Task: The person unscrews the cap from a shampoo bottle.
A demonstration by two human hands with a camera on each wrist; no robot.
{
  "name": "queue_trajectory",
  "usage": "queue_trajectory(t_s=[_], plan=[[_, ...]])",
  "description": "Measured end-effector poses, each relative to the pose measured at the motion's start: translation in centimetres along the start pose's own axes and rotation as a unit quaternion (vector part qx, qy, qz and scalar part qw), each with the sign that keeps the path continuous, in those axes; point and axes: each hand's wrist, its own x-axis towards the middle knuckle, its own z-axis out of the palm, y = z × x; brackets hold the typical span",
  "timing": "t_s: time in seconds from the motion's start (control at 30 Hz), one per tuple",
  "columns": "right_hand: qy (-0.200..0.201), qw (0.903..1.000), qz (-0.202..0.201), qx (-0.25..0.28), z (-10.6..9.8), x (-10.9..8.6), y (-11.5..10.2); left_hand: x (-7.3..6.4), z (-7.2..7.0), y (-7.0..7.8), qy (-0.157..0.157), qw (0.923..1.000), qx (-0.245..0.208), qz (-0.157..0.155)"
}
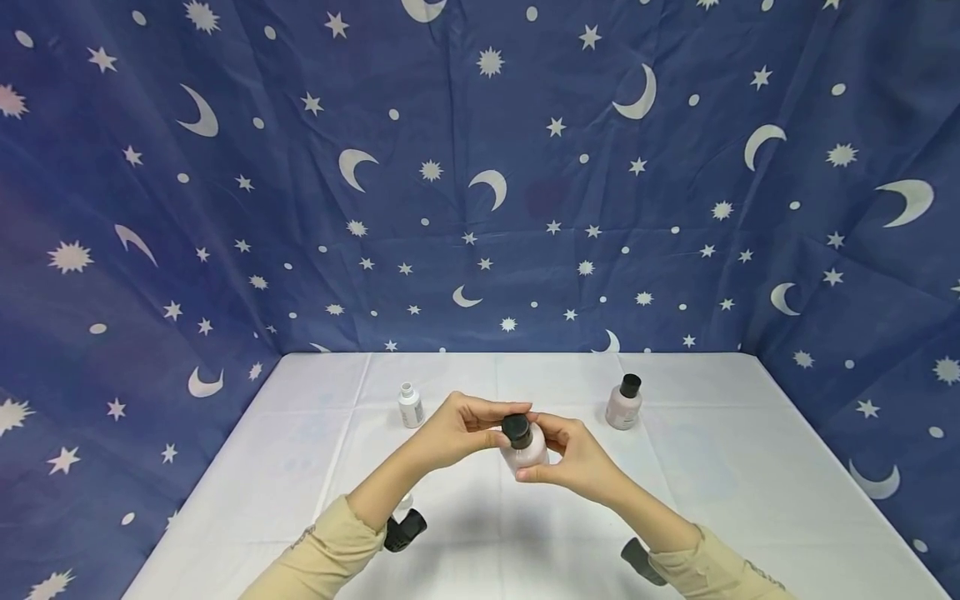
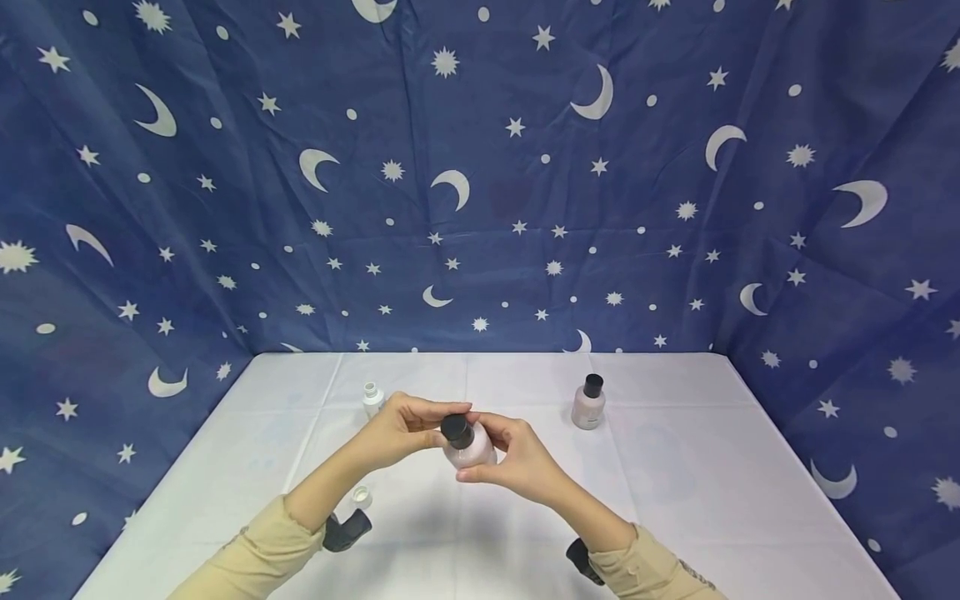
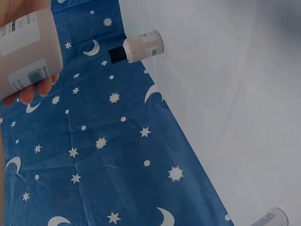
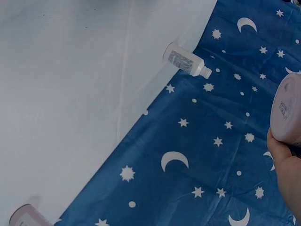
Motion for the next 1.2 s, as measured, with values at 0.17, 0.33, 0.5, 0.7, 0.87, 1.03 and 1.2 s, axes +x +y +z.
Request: queue_trajectory(t_s=[0.17,0.33,0.5,0.7,0.87,1.03,1.2], plan=[[0.003,0.9999,-0.014,-0.005,0.0,0.1,-0.3,0.2,0.2,0.0,0.049,0.9987,0.011,-0.007],[0.012,0.9996,-0.017,-0.021,-0.3,0.4,-0.2,0.4,0.3,0.4,0.082,0.9962,0.027,-0.013],[0.019,0.9993,-0.007,-0.032,-0.5,0.5,-0.1,0.4,0.5,0.3,0.098,0.9946,0.035,-0.006],[0.021,0.9995,-0.002,-0.022,-0.6,0.5,0.0,0.6,1.0,0.1,0.122,0.9915,0.046,-0.005],[0.023,0.9992,0.011,-0.030,-0.9,0.7,0.0,0.8,1.3,0.0,0.144,0.9871,0.070,-0.010],[0.014,0.9985,0.023,-0.048,-1.1,0.8,-0.1,0.6,1.2,0.2,0.133,0.9842,0.117,0.002],[0.005,0.9977,0.032,-0.059,-1.2,0.6,-0.1,0.3,0.6,0.8,0.090,0.9819,0.166,0.005]])
